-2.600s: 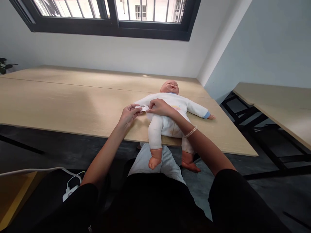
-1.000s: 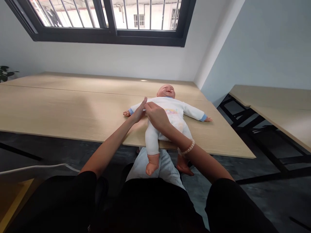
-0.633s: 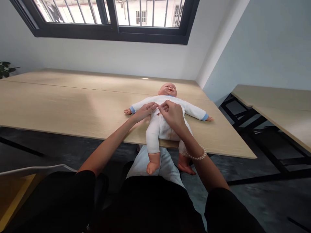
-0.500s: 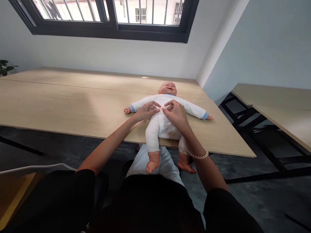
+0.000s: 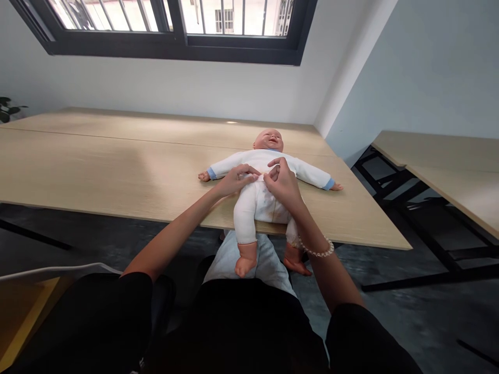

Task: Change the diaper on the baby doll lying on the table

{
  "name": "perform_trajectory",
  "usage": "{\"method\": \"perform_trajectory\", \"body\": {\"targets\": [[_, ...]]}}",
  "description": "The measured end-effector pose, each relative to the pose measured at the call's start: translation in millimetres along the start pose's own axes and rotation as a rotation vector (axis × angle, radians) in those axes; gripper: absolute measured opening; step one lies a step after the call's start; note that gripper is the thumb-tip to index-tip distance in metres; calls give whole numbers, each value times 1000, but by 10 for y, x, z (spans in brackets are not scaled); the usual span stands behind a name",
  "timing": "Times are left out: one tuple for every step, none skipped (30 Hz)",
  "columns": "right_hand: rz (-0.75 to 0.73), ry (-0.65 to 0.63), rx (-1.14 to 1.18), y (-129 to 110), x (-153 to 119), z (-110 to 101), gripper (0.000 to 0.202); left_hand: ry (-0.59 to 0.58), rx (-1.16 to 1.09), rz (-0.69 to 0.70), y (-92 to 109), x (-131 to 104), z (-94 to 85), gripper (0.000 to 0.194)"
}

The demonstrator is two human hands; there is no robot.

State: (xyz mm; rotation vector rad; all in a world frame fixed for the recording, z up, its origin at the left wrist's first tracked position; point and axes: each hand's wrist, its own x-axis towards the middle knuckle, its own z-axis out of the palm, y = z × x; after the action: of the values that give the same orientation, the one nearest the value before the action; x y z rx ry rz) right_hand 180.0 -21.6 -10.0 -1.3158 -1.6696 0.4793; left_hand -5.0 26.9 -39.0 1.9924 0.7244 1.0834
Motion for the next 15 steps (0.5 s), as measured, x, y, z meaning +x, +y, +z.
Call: {"method": "perform_trajectory", "body": {"targets": [[8, 1, -10, -3, -8, -2, 24, 10, 27, 12, -7, 1, 9, 31], [24, 0, -21, -5, -11, -6, 25, 17, 51, 25, -17, 2, 17, 30], [41, -1, -31, -5, -7, -10, 27, 20, 72, 35, -29, 3, 23, 29], [59, -3, -40, -1, 5, -14, 29, 19, 90, 43, -41, 3, 27, 28], [76, -6, -45, 8, 23, -17, 31, 19, 106, 47, -52, 3, 29, 28], [91, -10, -45, 21, 44, -19, 33, 17, 121, 47, -62, 1, 28, 28], [100, -9, -45, 33, 63, -20, 34, 14, 135, 45, -69, -1, 25, 27], [92, 0, -47, 37, 72, -25, 34, 13, 147, 42, -74, -4, 21, 27], [68, 23, -50, 26, 62, -35, 33, 16, 155, 41, -76, -6, 16, 27], [27, 58, -48, -8, 24, -55, 32, 21, 161, 40, -75, -8, 9, 26], [-31, 101, -31, -72, -51, -89, 30, 27, 163, 43, -71, -10, 2, 26], [-99, 144, 1, -168, -169, -141, 27, 30, 162, 46, -64, -11, -4, 26], [-164, 158, 70, -292, -332, -211, 25, 31, 157, 48, -56, -12, -10, 27], [-227, 140, 175, -436, -535, -297, 24, 31, 152, 48, -48, -12, -13, 27], [-279, 74, 304, -590, -771, -396, 21, 27, 150, 44, -39, -12, -15, 28]]}}
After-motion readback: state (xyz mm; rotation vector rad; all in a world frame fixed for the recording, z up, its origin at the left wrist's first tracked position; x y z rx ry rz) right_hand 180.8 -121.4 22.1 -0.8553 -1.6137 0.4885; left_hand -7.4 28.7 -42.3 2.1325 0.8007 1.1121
